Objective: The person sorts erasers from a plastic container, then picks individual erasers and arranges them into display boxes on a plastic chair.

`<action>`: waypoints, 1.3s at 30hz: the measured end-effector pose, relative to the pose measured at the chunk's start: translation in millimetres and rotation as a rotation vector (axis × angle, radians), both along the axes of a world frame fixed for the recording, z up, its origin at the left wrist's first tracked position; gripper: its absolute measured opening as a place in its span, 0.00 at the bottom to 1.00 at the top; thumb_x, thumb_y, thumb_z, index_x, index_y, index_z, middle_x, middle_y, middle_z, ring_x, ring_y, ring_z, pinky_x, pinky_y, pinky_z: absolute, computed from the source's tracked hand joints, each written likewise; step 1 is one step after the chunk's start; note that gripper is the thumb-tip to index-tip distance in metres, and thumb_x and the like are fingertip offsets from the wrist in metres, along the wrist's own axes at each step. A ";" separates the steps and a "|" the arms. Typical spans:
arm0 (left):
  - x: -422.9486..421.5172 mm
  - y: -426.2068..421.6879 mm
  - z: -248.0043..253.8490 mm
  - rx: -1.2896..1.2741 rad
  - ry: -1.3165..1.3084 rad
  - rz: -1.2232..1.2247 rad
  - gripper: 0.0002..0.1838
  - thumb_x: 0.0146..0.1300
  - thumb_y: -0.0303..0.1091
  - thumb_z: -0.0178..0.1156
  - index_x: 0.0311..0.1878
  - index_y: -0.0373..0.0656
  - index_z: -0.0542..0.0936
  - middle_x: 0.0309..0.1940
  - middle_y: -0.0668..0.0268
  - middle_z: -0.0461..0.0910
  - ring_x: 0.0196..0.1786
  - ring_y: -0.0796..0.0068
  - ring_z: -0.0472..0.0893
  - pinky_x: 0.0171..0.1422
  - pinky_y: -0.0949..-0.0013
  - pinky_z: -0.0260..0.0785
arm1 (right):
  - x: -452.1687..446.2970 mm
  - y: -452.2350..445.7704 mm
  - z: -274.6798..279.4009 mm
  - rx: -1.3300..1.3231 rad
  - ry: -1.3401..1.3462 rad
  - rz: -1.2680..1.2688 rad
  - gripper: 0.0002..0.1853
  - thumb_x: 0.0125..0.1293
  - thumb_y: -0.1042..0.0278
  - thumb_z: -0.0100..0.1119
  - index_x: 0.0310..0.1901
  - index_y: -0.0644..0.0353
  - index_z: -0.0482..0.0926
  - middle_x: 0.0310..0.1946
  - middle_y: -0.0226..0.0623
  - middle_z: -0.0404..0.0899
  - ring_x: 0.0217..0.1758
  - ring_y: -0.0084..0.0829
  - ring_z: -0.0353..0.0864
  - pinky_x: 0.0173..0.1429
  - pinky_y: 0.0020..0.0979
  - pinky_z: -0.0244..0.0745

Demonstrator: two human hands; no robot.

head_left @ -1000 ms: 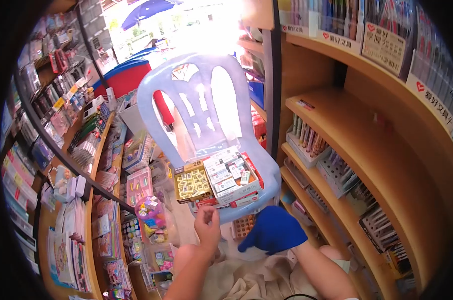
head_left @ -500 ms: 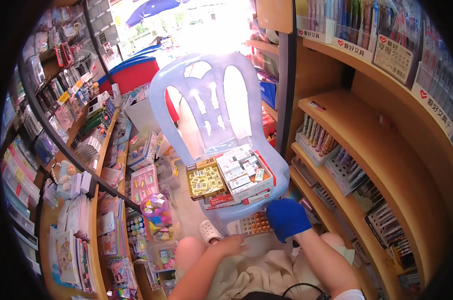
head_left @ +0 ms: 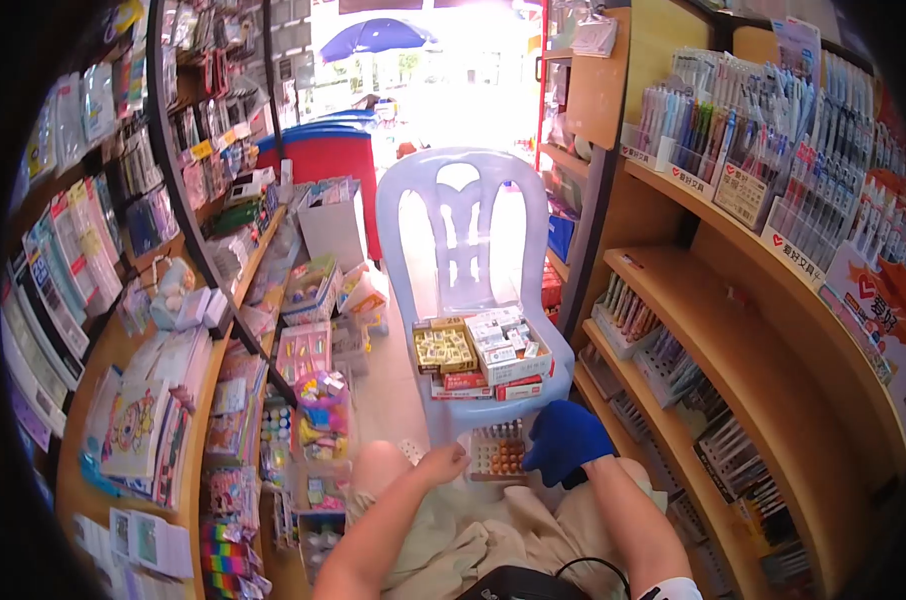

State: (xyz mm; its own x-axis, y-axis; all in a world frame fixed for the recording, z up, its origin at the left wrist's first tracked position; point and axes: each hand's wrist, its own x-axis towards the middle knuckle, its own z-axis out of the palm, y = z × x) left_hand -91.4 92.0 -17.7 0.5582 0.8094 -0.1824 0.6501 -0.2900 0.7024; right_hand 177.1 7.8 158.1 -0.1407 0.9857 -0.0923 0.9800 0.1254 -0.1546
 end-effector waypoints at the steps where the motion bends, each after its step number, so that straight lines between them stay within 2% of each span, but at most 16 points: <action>1: 3.4 -3.1 3.2 -0.001 0.035 -0.052 0.22 0.64 0.45 0.60 0.53 0.36 0.79 0.44 0.50 0.84 0.47 0.56 0.84 0.52 0.60 0.75 | -0.4 -2.9 0.7 0.003 -0.031 0.068 0.17 0.51 0.56 0.67 0.41 0.55 0.85 0.41 0.46 0.83 0.47 0.45 0.82 0.53 0.38 0.77; 4: 12.9 -3.3 -4.5 -0.041 0.087 -0.164 0.22 0.63 0.47 0.59 0.53 0.39 0.80 0.43 0.50 0.83 0.46 0.53 0.83 0.52 0.58 0.75 | 45.9 28.5 -97.5 0.271 0.275 0.195 0.23 0.43 0.55 0.71 0.41 0.59 0.84 0.42 0.48 0.82 0.48 0.45 0.81 0.54 0.38 0.76; 7: 21.4 1.0 -9.2 -0.045 0.103 -0.239 0.23 0.62 0.49 0.59 0.53 0.42 0.80 0.44 0.51 0.83 0.47 0.52 0.82 0.52 0.57 0.74 | 28.9 11.1 -61.9 0.479 0.201 0.133 0.22 0.40 0.55 0.73 0.38 0.59 0.84 0.38 0.46 0.81 0.45 0.44 0.80 0.51 0.38 0.76; 11: 37.8 -1.4 11.2 -0.143 0.231 -0.335 0.27 0.65 0.49 0.59 0.60 0.39 0.73 0.48 0.50 0.82 0.49 0.51 0.82 0.53 0.56 0.74 | 5.0 27.6 -35.1 0.161 0.082 0.103 0.19 0.38 0.56 0.73 0.33 0.56 0.85 0.35 0.43 0.81 0.43 0.43 0.80 0.50 0.38 0.75; 13: 52.5 -5.3 33.7 -0.159 0.269 -0.463 0.27 0.65 0.49 0.59 0.61 0.39 0.73 0.50 0.49 0.81 0.51 0.50 0.81 0.56 0.55 0.73 | 7.0 43.7 -39.2 0.109 0.130 0.140 0.15 0.37 0.57 0.73 0.30 0.52 0.86 0.34 0.40 0.82 0.42 0.43 0.80 0.48 0.37 0.76; 15: 66.6 2.1 26.5 -0.194 0.260 -0.548 0.27 0.65 0.48 0.58 0.61 0.40 0.72 0.52 0.48 0.79 0.53 0.49 0.79 0.58 0.55 0.71 | 11.2 52.7 -40.7 0.246 0.268 0.191 0.11 0.38 0.59 0.72 0.28 0.47 0.87 0.33 0.38 0.83 0.41 0.43 0.81 0.46 0.36 0.76; 17: 75.2 4.9 10.8 -0.243 0.204 -0.576 0.27 0.66 0.47 0.57 0.62 0.41 0.72 0.53 0.47 0.78 0.55 0.49 0.78 0.59 0.54 0.70 | 20.4 62.8 -14.2 0.212 0.494 0.123 0.12 0.41 0.59 0.72 0.28 0.52 0.86 0.30 0.41 0.83 0.35 0.43 0.82 0.41 0.36 0.77; 19: 76.8 13.8 -3.3 -0.197 0.182 -0.579 0.25 0.64 0.48 0.57 0.57 0.41 0.74 0.49 0.48 0.79 0.52 0.48 0.79 0.55 0.53 0.70 | 25.8 77.5 -17.6 0.160 0.425 -0.029 0.12 0.47 0.59 0.70 0.30 0.55 0.85 0.29 0.44 0.83 0.34 0.43 0.83 0.38 0.35 0.77; 21: 79.5 29.2 6.3 -0.151 0.244 -0.609 0.26 0.64 0.48 0.57 0.58 0.40 0.73 0.50 0.47 0.79 0.53 0.49 0.79 0.56 0.54 0.71 | 38.7 89.3 -76.5 0.303 0.551 -0.298 0.06 0.45 0.63 0.66 0.26 0.53 0.86 0.28 0.42 0.83 0.33 0.43 0.84 0.38 0.36 0.78; 23: 84.9 41.7 45.7 -0.128 0.385 -0.657 0.30 0.66 0.47 0.56 0.65 0.39 0.70 0.55 0.46 0.78 0.57 0.50 0.79 0.61 0.57 0.70 | 45.1 91.6 -83.3 0.352 0.431 -0.396 0.06 0.47 0.63 0.64 0.26 0.53 0.86 0.28 0.42 0.84 0.33 0.42 0.84 0.38 0.37 0.79; 25: 75.6 53.1 16.2 -0.155 0.373 -0.531 0.31 0.65 0.48 0.57 0.66 0.39 0.70 0.55 0.46 0.78 0.57 0.51 0.79 0.61 0.58 0.70 | 51.2 93.1 -51.8 0.325 0.072 -0.324 0.11 0.52 0.58 0.64 0.30 0.56 0.86 0.30 0.44 0.84 0.34 0.41 0.85 0.38 0.36 0.79; 27: 67.7 61.5 -7.4 -0.167 0.399 -0.393 0.32 0.65 0.49 0.58 0.66 0.39 0.70 0.54 0.48 0.80 0.56 0.54 0.80 0.61 0.60 0.71 | 61.4 95.8 -52.7 0.242 -0.066 -0.326 0.10 0.52 0.60 0.62 0.29 0.55 0.87 0.29 0.43 0.84 0.34 0.41 0.85 0.39 0.36 0.79; 32: 48.6 68.5 5.2 -0.105 0.209 -0.420 0.23 0.66 0.47 0.59 0.54 0.37 0.78 0.45 0.51 0.83 0.48 0.54 0.82 0.53 0.58 0.73 | 80.0 101.3 -75.9 0.146 -0.104 -0.390 0.06 0.49 0.64 0.62 0.23 0.55 0.85 0.25 0.43 0.83 0.31 0.40 0.85 0.35 0.40 0.78; 35: 55.6 48.8 66.2 -0.120 0.054 -0.369 0.19 0.68 0.42 0.58 0.54 0.37 0.78 0.43 0.53 0.83 0.44 0.62 0.83 0.51 0.62 0.75 | 87.8 98.5 -122.3 0.605 0.324 -0.502 0.05 0.50 0.68 0.62 0.22 0.55 0.85 0.25 0.43 0.83 0.30 0.39 0.85 0.31 0.40 0.76; 38: 67.7 33.7 130.3 -0.185 -0.253 -0.164 0.12 0.67 0.34 0.61 0.48 0.36 0.80 0.39 0.58 0.84 0.40 0.68 0.83 0.46 0.62 0.74 | 84.8 84.8 -109.9 0.497 -0.068 -0.360 0.04 0.50 0.71 0.64 0.22 0.59 0.84 0.25 0.46 0.83 0.31 0.43 0.85 0.32 0.41 0.78; 39: 71.9 34.6 145.8 -0.171 -0.332 -0.133 0.12 0.66 0.33 0.62 0.49 0.37 0.80 0.39 0.58 0.84 0.41 0.67 0.82 0.47 0.62 0.74 | 83.2 79.2 -101.2 0.455 -0.021 -0.359 0.04 0.50 0.71 0.64 0.23 0.60 0.84 0.26 0.47 0.83 0.32 0.45 0.85 0.34 0.41 0.79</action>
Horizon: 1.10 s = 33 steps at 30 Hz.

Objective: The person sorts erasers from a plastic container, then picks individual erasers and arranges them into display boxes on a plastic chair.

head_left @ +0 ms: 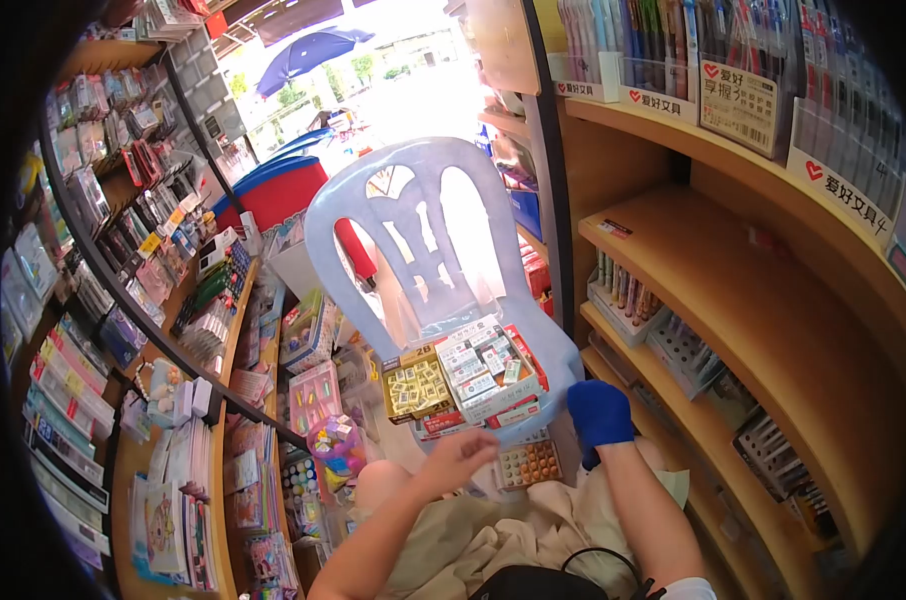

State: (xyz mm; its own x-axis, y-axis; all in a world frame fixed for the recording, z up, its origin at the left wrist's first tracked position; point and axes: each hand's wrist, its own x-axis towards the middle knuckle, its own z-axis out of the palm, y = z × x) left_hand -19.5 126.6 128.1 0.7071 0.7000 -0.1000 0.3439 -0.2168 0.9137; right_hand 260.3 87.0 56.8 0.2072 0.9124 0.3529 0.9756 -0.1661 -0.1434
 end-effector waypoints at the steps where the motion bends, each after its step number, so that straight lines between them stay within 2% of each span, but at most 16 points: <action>1: 4.8 3.7 15.7 0.008 -0.078 0.038 0.13 0.64 0.31 0.63 0.50 0.38 0.79 0.40 0.59 0.83 0.42 0.65 0.82 0.48 0.62 0.73 | -0.4 -4.8 10.8 -0.028 0.050 0.011 0.04 0.50 0.72 0.64 0.24 0.62 0.84 0.27 0.49 0.83 0.33 0.46 0.85 0.35 0.41 0.79; 2: 10.7 11.5 28.7 0.020 -0.159 0.075 0.14 0.62 0.30 0.64 0.50 0.39 0.79 0.40 0.59 0.83 0.42 0.64 0.81 0.50 0.61 0.73 | -0.3 -8.2 23.9 -0.051 0.099 0.022 0.04 0.51 0.72 0.64 0.24 0.63 0.84 0.27 0.50 0.83 0.34 0.48 0.85 0.36 0.41 0.80; 4: 24.9 38.7 46.0 0.481 -0.077 0.002 0.16 0.59 0.28 0.66 0.51 0.41 0.79 0.42 0.58 0.81 0.47 0.60 0.79 0.54 0.60 0.71 | 0.2 -16.8 53.0 -0.217 0.183 0.016 0.08 0.52 0.65 0.61 0.27 0.60 0.85 0.30 0.48 0.83 0.35 0.47 0.85 0.39 0.41 0.80; 5: 31.4 52.1 52.1 0.708 -0.033 -0.037 0.18 0.57 0.27 0.67 0.52 0.42 0.79 0.43 0.58 0.80 0.50 0.58 0.78 0.56 0.59 0.69 | 2.9 -12.8 48.7 -0.203 0.242 -0.003 0.09 0.52 0.64 0.63 0.29 0.60 0.85 0.31 0.49 0.83 0.36 0.47 0.85 0.40 0.41 0.80; 6: 37.6 64.6 57.0 0.718 0.067 -0.099 0.22 0.53 0.28 0.69 0.53 0.43 0.78 0.49 0.57 0.76 0.56 0.54 0.73 0.62 0.57 0.66 | 5.2 -8.9 45.9 -0.187 0.301 -0.021 0.10 0.51 0.62 0.64 0.30 0.60 0.85 0.32 0.49 0.83 0.37 0.48 0.85 0.41 0.41 0.80; 9: 57.5 95.3 56.7 0.720 0.132 -0.188 0.26 0.52 0.31 0.71 0.56 0.46 0.77 0.53 0.57 0.74 0.59 0.55 0.71 0.65 0.59 0.63 | 7.2 0.4 46.8 -0.117 0.526 -0.091 0.15 0.45 0.62 0.71 0.34 0.63 0.86 0.34 0.54 0.83 0.41 0.52 0.85 0.46 0.44 0.81; 10: 62.5 102.5 58.2 0.671 0.134 -0.212 0.28 0.50 0.34 0.73 0.57 0.48 0.78 0.56 0.57 0.72 0.62 0.54 0.68 0.66 0.57 0.62 | -0.2 -8.4 67.6 -0.044 0.616 -0.087 0.09 0.46 0.67 0.69 0.30 0.61 0.85 0.33 0.53 0.83 0.37 0.49 0.85 0.42 0.42 0.80; 13: 66.7 116.6 54.6 0.663 0.254 -0.297 0.29 0.49 0.37 0.74 0.57 0.49 0.78 0.57 0.57 0.72 0.64 0.54 0.67 0.69 0.55 0.59 | -3.1 -11.6 79.7 0.274 0.523 0.130 0.04 0.49 0.70 0.64 0.26 0.59 0.84 0.30 0.48 0.83 0.32 0.45 0.84 0.37 0.40 0.78; 16: 67.7 120.8 53.3 0.630 0.269 -0.292 0.30 0.48 0.42 0.74 0.57 0.51 0.79 0.58 0.58 0.70 0.66 0.54 0.65 0.70 0.52 0.56 | 11.3 2.5 64.4 -0.046 0.678 0.226 0.09 0.47 0.70 0.64 0.33 0.58 0.83 0.34 0.45 0.83 0.35 0.45 0.82 0.40 0.36 0.76; 18: 67.1 123.6 46.4 0.625 0.242 -0.259 0.29 0.48 0.45 0.74 0.56 0.51 0.80 0.58 0.59 0.70 0.65 0.55 0.65 0.69 0.51 0.54 | 10.4 12.5 63.0 -0.001 0.713 0.336 0.04 0.47 0.71 0.67 0.26 0.60 0.82 0.27 0.43 0.81 0.31 0.40 0.82 0.36 0.33 0.76; 20: 67.6 123.1 46.3 0.629 0.237 -0.252 0.29 0.48 0.45 0.75 0.55 0.51 0.80 0.58 0.60 0.70 0.65 0.55 0.65 0.69 0.51 0.54 | 4.3 15.9 63.6 0.010 0.854 0.384 0.05 0.46 0.73 0.69 0.24 0.61 0.82 0.24 0.41 0.81 0.29 0.36 0.82 0.35 0.31 0.75; 25: 67.9 124.6 33.5 0.629 0.194 -0.212 0.28 0.45 0.44 0.75 0.52 0.49 0.81 0.57 0.62 0.71 0.64 0.59 0.66 0.66 0.54 0.52 | -11.5 13.0 63.2 -0.023 1.360 0.278 0.11 0.46 0.77 0.71 0.33 0.65 0.82 0.26 0.39 0.82 0.29 0.27 0.81 0.37 0.26 0.76; 27: 70.7 122.6 36.0 0.632 0.144 -0.202 0.27 0.45 0.44 0.74 0.49 0.45 0.82 0.56 0.61 0.72 0.64 0.59 0.66 0.67 0.54 0.51 | -15.3 9.9 72.2 -0.061 1.512 0.270 0.14 0.46 0.77 0.71 0.37 0.65 0.82 0.28 0.38 0.83 0.31 0.25 0.81 0.39 0.26 0.77; 31: 71.6 120.9 32.8 0.719 0.002 -0.124 0.25 0.41 0.40 0.74 0.44 0.43 0.81 0.52 0.62 0.75 0.62 0.59 0.69 0.65 0.57 0.53 | -30.5 5.0 108.3 -0.096 1.895 0.226 0.15 0.45 0.76 0.73 0.37 0.65 0.82 0.30 0.38 0.84 0.32 0.25 0.82 0.39 0.27 0.77; 33: 72.0 118.5 36.8 0.811 -0.065 -0.045 0.24 0.40 0.39 0.74 0.43 0.43 0.80 0.50 0.63 0.76 0.60 0.59 0.71 0.64 0.57 0.54 | -31.6 6.2 101.6 -0.058 1.437 0.296 0.14 0.50 0.77 0.69 0.41 0.65 0.82 0.34 0.37 0.83 0.37 0.27 0.82 0.41 0.28 0.77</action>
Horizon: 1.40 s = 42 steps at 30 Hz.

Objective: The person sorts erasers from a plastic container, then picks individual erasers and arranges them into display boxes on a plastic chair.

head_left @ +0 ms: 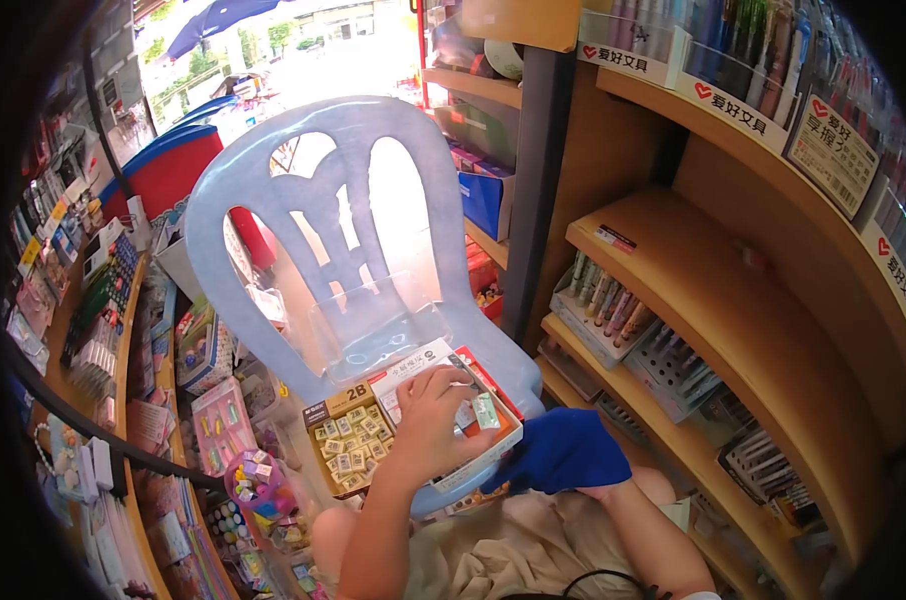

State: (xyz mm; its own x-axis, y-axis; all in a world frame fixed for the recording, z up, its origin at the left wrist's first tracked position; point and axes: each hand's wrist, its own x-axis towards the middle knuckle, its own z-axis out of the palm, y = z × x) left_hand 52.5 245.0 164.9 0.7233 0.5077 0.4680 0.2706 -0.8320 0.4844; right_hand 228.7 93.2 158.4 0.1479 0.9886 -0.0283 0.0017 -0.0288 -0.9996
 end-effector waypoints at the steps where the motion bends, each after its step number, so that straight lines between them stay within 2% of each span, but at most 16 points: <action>1: -0.6 -2.8 3.4 0.043 -0.048 0.028 0.24 0.40 0.39 0.74 0.42 0.43 0.80 0.49 0.63 0.76 0.59 0.59 0.72 0.63 0.58 0.55 | -0.7 0.2 -1.2 0.059 -0.223 0.005 0.14 0.52 0.78 0.67 0.42 0.65 0.81 0.36 0.36 0.83 0.39 0.28 0.82 0.42 0.29 0.78; 4: -0.1 -25.4 21.4 0.065 -0.186 -0.018 0.24 0.39 0.38 0.73 0.42 0.44 0.79 0.48 0.62 0.77 0.56 0.60 0.73 0.60 0.57 0.57 | -3.1 4.2 9.7 -0.012 -0.868 0.078 0.21 0.50 0.73 0.71 0.48 0.62 0.80 0.41 0.35 0.82 0.46 0.27 0.81 0.49 0.31 0.77; 7: 11.6 -62.7 17.9 0.037 -0.165 -0.175 0.26 0.39 0.40 0.73 0.43 0.42 0.78 0.49 0.63 0.75 0.56 0.61 0.73 0.59 0.58 0.58 | -0.8 6.1 -39.8 0.204 -0.477 0.000 0.20 0.52 0.69 0.71 0.47 0.57 0.78 0.42 0.42 0.80 0.47 0.29 0.81 0.49 0.29 0.74; 9: 19.8 -81.7 3.0 0.059 -0.103 -0.208 0.27 0.40 0.40 0.72 0.45 0.39 0.78 0.50 0.62 0.74 0.58 0.62 0.72 0.61 0.58 0.59 | -16.0 -13.5 -26.7 0.007 0.193 -0.102 0.21 0.56 0.63 0.66 0.51 0.59 0.76 0.46 0.44 0.78 0.49 0.43 0.78 0.54 0.34 0.73; 13: 34.5 -98.0 -36.3 0.127 -0.055 -0.206 0.29 0.40 0.38 0.70 0.47 0.35 0.77 0.52 0.60 0.73 0.62 0.62 0.70 0.64 0.59 0.59 | -2.8 -31.1 -22.4 0.302 -1.102 0.101 0.24 0.55 0.64 0.61 0.54 0.60 0.74 0.50 0.47 0.77 0.53 0.47 0.76 0.59 0.39 0.71; 16: 32.9 -101.8 -42.7 0.020 -0.004 -0.235 0.32 0.42 0.34 0.70 0.53 0.33 0.73 0.56 0.56 0.70 0.64 0.56 0.67 0.68 0.56 0.58 | 5.4 -41.2 -56.5 0.101 -1.135 0.143 0.27 0.52 0.66 0.61 0.56 0.61 0.73 0.51 0.48 0.76 0.54 0.48 0.76 0.58 0.41 0.71; 19: 35.4 -99.3 -45.2 -0.135 -0.015 -0.263 0.35 0.44 0.33 0.70 0.57 0.32 0.70 0.58 0.54 0.67 0.65 0.52 0.66 0.69 0.55 0.59 | 5.4 -45.6 -65.0 0.248 -1.005 0.020 0.24 0.54 0.64 0.63 0.54 0.60 0.74 0.49 0.42 0.77 0.52 0.43 0.78 0.55 0.38 0.73; 21: 37.9 -96.6 -44.0 -0.192 -0.015 -0.279 0.36 0.45 0.33 0.70 0.58 0.32 0.69 0.59 0.53 0.66 0.66 0.50 0.65 0.70 0.55 0.59 | -0.3 -43.3 -87.2 0.099 -0.250 -0.200 0.20 0.61 0.61 0.61 0.53 0.58 0.74 0.47 0.36 0.77 0.51 0.35 0.78 0.53 0.34 0.74; 23: 39.4 -96.7 -45.7 -0.219 -0.036 -0.302 0.36 0.45 0.34 0.71 0.59 0.33 0.69 0.59 0.52 0.66 0.66 0.50 0.65 0.69 0.55 0.60 | 2.3 -43.5 -98.0 -0.037 0.280 -0.356 0.17 0.66 0.60 0.59 0.53 0.56 0.74 0.47 0.32 0.77 0.50 0.28 0.78 0.52 0.31 0.75; 25: 40.5 -96.5 -47.2 -0.203 -0.043 -0.313 0.36 0.46 0.34 0.71 0.59 0.33 0.69 0.59 0.52 0.66 0.66 0.50 0.65 0.69 0.55 0.61 | 5.4 -41.2 -88.3 -0.154 0.587 -0.466 0.14 0.71 0.59 0.55 0.54 0.54 0.74 0.47 0.29 0.76 0.51 0.22 0.77 0.52 0.27 0.75; 27: 41.9 -96.4 -48.7 -0.148 -0.038 -0.314 0.36 0.46 0.34 0.71 0.60 0.34 0.69 0.59 0.53 0.67 0.65 0.50 0.65 0.69 0.56 0.62 | 8.5 -41.2 -99.3 -0.064 0.334 -0.356 0.13 0.73 0.60 0.51 0.54 0.54 0.74 0.49 0.29 0.76 0.52 0.21 0.77 0.53 0.27 0.75; 29: 42.7 -94.4 -50.9 -0.161 -0.043 -0.305 0.35 0.47 0.33 0.71 0.60 0.35 0.69 0.59 0.53 0.67 0.65 0.51 0.66 0.68 0.57 0.63 | 11.0 -42.8 -103.5 -0.070 0.334 -0.276 0.14 0.73 0.61 0.52 0.55 0.54 0.74 0.51 0.30 0.76 0.53 0.21 0.77 0.54 0.27 0.74; 31: 41.8 -91.9 -51.3 -0.183 -0.049 -0.294 0.35 0.47 0.31 0.71 0.60 0.36 0.70 0.59 0.54 0.68 0.64 0.51 0.68 0.67 0.58 0.65 | 7.3 -39.3 -79.9 -0.170 0.587 -0.224 0.16 0.70 0.60 0.56 0.57 0.55 0.73 0.52 0.31 0.76 0.54 0.22 0.77 0.55 0.27 0.74; 37: 37.7 -87.6 -44.6 -0.305 -0.129 -0.209 0.33 0.46 0.28 0.71 0.60 0.41 0.73 0.59 0.58 0.72 0.57 0.54 0.77 0.59 0.61 0.72 | 11.6 -33.0 -51.0 0.297 -1.131 -0.006 0.28 0.59 0.64 0.67 0.60 0.60 0.71 0.49 0.35 0.79 0.50 0.26 0.80 0.52 0.29 0.75; 39: 37.6 -89.7 -40.7 -0.283 -0.147 -0.197 0.33 0.46 0.28 0.71 0.59 0.41 0.74 0.58 0.58 0.73 0.56 0.54 0.77 0.59 0.61 0.72 | 14.3 -39.5 -66.8 0.055 -0.676 -0.025 0.24 0.59 0.66 0.65 0.56 0.61 0.73 0.45 0.38 0.80 0.45 0.29 0.81 0.49 0.30 0.76; 42: 37.9 -90.5 -38.8 -0.238 -0.185 -0.198 0.33 0.45 0.28 0.71 0.58 0.40 0.75 0.58 0.57 0.74 0.55 0.55 0.78 0.58 0.61 0.73 | 20.3 -45.9 -81.8 0.051 -0.593 -0.030 0.19 0.57 0.67 0.65 0.50 0.61 0.76 0.40 0.41 0.80 0.40 0.33 0.81 0.43 0.32 0.76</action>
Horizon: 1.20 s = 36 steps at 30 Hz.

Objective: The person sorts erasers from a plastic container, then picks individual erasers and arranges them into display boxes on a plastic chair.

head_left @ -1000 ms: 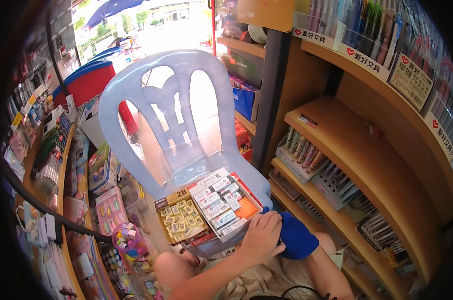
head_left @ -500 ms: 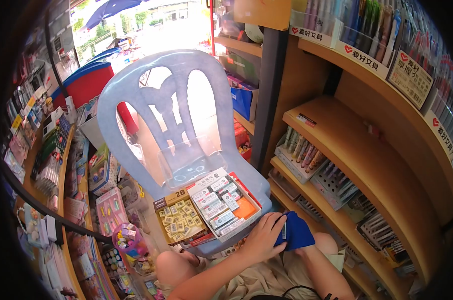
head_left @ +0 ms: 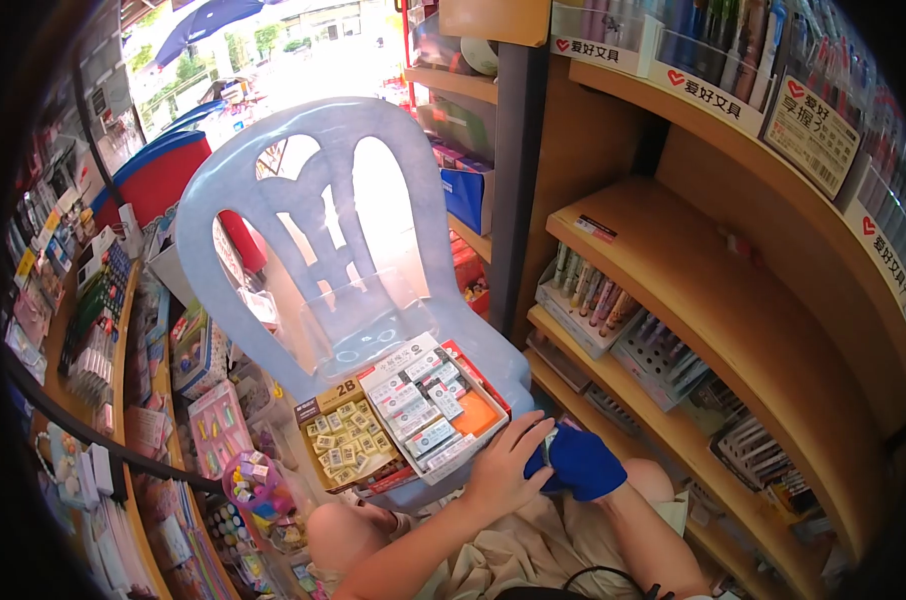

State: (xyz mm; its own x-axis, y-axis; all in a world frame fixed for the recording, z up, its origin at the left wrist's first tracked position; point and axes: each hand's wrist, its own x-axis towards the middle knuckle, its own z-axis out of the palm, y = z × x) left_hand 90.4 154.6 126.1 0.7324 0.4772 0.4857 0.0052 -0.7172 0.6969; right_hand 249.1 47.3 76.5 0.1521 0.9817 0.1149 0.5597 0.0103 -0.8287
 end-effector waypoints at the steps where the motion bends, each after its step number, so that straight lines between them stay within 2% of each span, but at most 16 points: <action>1: 0.2 -0.1 0.1 0.015 -0.016 0.001 0.33 0.44 0.28 0.71 0.58 0.40 0.76 0.57 0.57 0.75 0.55 0.55 0.78 0.58 0.61 0.73 | 0.2 -1.0 -0.4 0.020 -0.077 -0.001 0.17 0.56 0.67 0.65 0.47 0.61 0.77 0.39 0.42 0.80 0.38 0.35 0.81 0.42 0.33 0.76; 5: 0.3 0.9 -2.1 -0.008 -0.022 -0.014 0.32 0.45 0.29 0.72 0.57 0.40 0.76 0.57 0.57 0.75 0.55 0.54 0.78 0.58 0.61 0.73 | -5.6 0.1 15.4 0.026 -0.351 -0.043 0.16 0.52 0.65 0.67 0.42 0.59 0.79 0.36 0.42 0.81 0.37 0.41 0.81 0.40 0.35 0.75; 7: 0.0 0.8 -2.0 -0.016 -0.013 -0.027 0.30 0.47 0.30 0.71 0.57 0.39 0.76 0.56 0.56 0.75 0.54 0.54 0.78 0.58 0.61 0.72 | -9.3 2.2 28.3 0.037 -0.424 -0.048 0.18 0.51 0.64 0.68 0.44 0.58 0.79 0.36 0.42 0.81 0.38 0.43 0.81 0.41 0.36 0.76; 10: 0.7 0.9 -0.3 -0.154 -0.023 -0.065 0.29 0.49 0.31 0.72 0.56 0.39 0.76 0.56 0.56 0.75 0.53 0.55 0.78 0.58 0.62 0.72 | -2.0 3.5 10.7 0.109 -0.417 0.034 0.21 0.49 0.63 0.70 0.47 0.57 0.79 0.39 0.43 0.81 0.42 0.45 0.82 0.43 0.38 0.76; 14: 1.8 6.3 2.5 -0.204 -0.077 -0.157 0.29 0.50 0.33 0.73 0.57 0.39 0.76 0.55 0.55 0.75 0.54 0.55 0.77 0.59 0.62 0.71 | -4.4 6.6 -3.2 0.078 0.239 0.004 0.25 0.51 0.66 0.71 0.52 0.57 0.77 0.44 0.39 0.81 0.45 0.40 0.82 0.47 0.36 0.76; 15: 2.0 6.6 0.9 -0.211 -0.077 -0.175 0.29 0.50 0.33 0.73 0.57 0.39 0.76 0.55 0.55 0.74 0.55 0.55 0.77 0.60 0.61 0.70 | -5.7 7.0 4.3 0.071 0.341 0.020 0.25 0.51 0.66 0.71 0.53 0.56 0.76 0.44 0.38 0.81 0.46 0.39 0.82 0.48 0.36 0.76; 18: 1.2 6.9 -0.2 -0.184 -0.087 -0.218 0.30 0.49 0.35 0.74 0.57 0.39 0.76 0.56 0.54 0.74 0.56 0.56 0.77 0.61 0.61 0.70 | -15.4 4.4 26.5 -0.054 0.955 -0.035 0.26 0.52 0.68 0.71 0.53 0.57 0.75 0.46 0.36 0.80 0.47 0.35 0.82 0.51 0.34 0.76; 20: -0.8 7.5 2.2 -0.116 -0.088 -0.237 0.30 0.48 0.35 0.74 0.56 0.39 0.76 0.56 0.54 0.75 0.56 0.57 0.77 0.61 0.61 0.70 | -16.2 6.1 30.5 -0.066 1.015 -0.063 0.25 0.52 0.69 0.71 0.53 0.58 0.76 0.48 0.36 0.80 0.48 0.32 0.81 0.51 0.32 0.76; 24: -13.3 11.6 38.1 -0.027 -0.099 -0.152 0.28 0.49 0.35 0.74 0.55 0.41 0.77 0.52 0.57 0.78 0.54 0.60 0.79 0.60 0.62 0.70 | -8.2 15.7 32.3 0.053 0.287 -0.025 0.15 0.56 0.71 0.65 0.46 0.61 0.79 0.42 0.39 0.83 0.40 0.30 0.83 0.42 0.27 0.76; 25: -19.7 19.2 47.7 -0.041 -0.118 -0.091 0.28 0.50 0.35 0.73 0.55 0.41 0.78 0.51 0.58 0.79 0.53 0.61 0.79 0.60 0.62 0.71 | -13.9 19.7 55.1 0.025 0.219 0.004 0.13 0.57 0.70 0.64 0.45 0.61 0.79 0.39 0.39 0.83 0.37 0.31 0.83 0.40 0.28 0.76; 27: -32.3 42.8 62.5 -0.091 -0.099 0.119 0.28 0.50 0.35 0.73 0.56 0.40 0.78 0.48 0.59 0.81 0.51 0.62 0.81 0.59 0.63 0.71 | -14.3 24.3 49.1 0.005 0.203 -0.001 0.09 0.59 0.71 0.60 0.41 0.61 0.81 0.33 0.38 0.83 0.33 0.30 0.83 0.37 0.28 0.76; 29: -47.6 82.9 68.4 -0.103 -0.038 0.368 0.30 0.49 0.35 0.74 0.56 0.38 0.77 0.47 0.57 0.82 0.50 0.63 0.81 0.58 0.63 0.71 | -11.0 29.6 15.0 -0.036 0.403 -0.064 0.06 0.61 0.72 0.57 0.37 0.61 0.82 0.26 0.38 0.83 0.28 0.29 0.83 0.33 0.28 0.76; 31: -59.1 135.6 59.5 -0.126 0.026 0.538 0.31 0.50 0.35 0.73 0.57 0.37 0.76 0.50 0.54 0.81 0.53 0.61 0.80 0.59 0.62 0.71 | -16.5 30.5 26.0 -0.071 0.370 -0.127 0.07 0.63 0.71 0.54 0.35 0.61 0.83 0.25 0.38 0.82 0.27 0.29 0.83 0.33 0.29 0.76; 32: -65.5 157.2 54.0 -0.170 0.065 0.610 0.31 0.50 0.36 0.73 0.58 0.36 0.76 0.51 0.51 0.80 0.55 0.59 0.79 0.60 0.61 0.70 | -24.1 28.9 58.5 -0.100 0.261 -0.136 0.08 0.64 0.70 0.53 0.34 0.60 0.83 0.25 0.38 0.82 0.27 0.31 0.83 0.33 0.30 0.77; 34: -76.1 196.6 26.3 -0.045 0.159 0.712 0.31 0.52 0.37 0.72 0.59 0.36 0.76 0.55 0.50 0.78 0.58 0.57 0.77 0.62 0.60 0.68 | -25.7 32.7 64.4 -0.065 0.105 -0.077 0.10 0.66 0.69 0.51 0.33 0.60 0.82 0.24 0.39 0.82 0.27 0.33 0.84 0.34 0.31 0.77; 36: -79.0 205.6 25.0 0.095 0.192 0.766 0.30 0.53 0.36 0.72 0.58 0.36 0.76 0.57 0.49 0.76 0.60 0.55 0.75 0.64 0.60 0.66 | -19.8 40.0 44.1 0.019 0.075 -0.008 0.11 0.67 0.69 0.50 0.32 0.59 0.82 0.24 0.39 0.83 0.28 0.35 0.84 0.34 0.32 0.77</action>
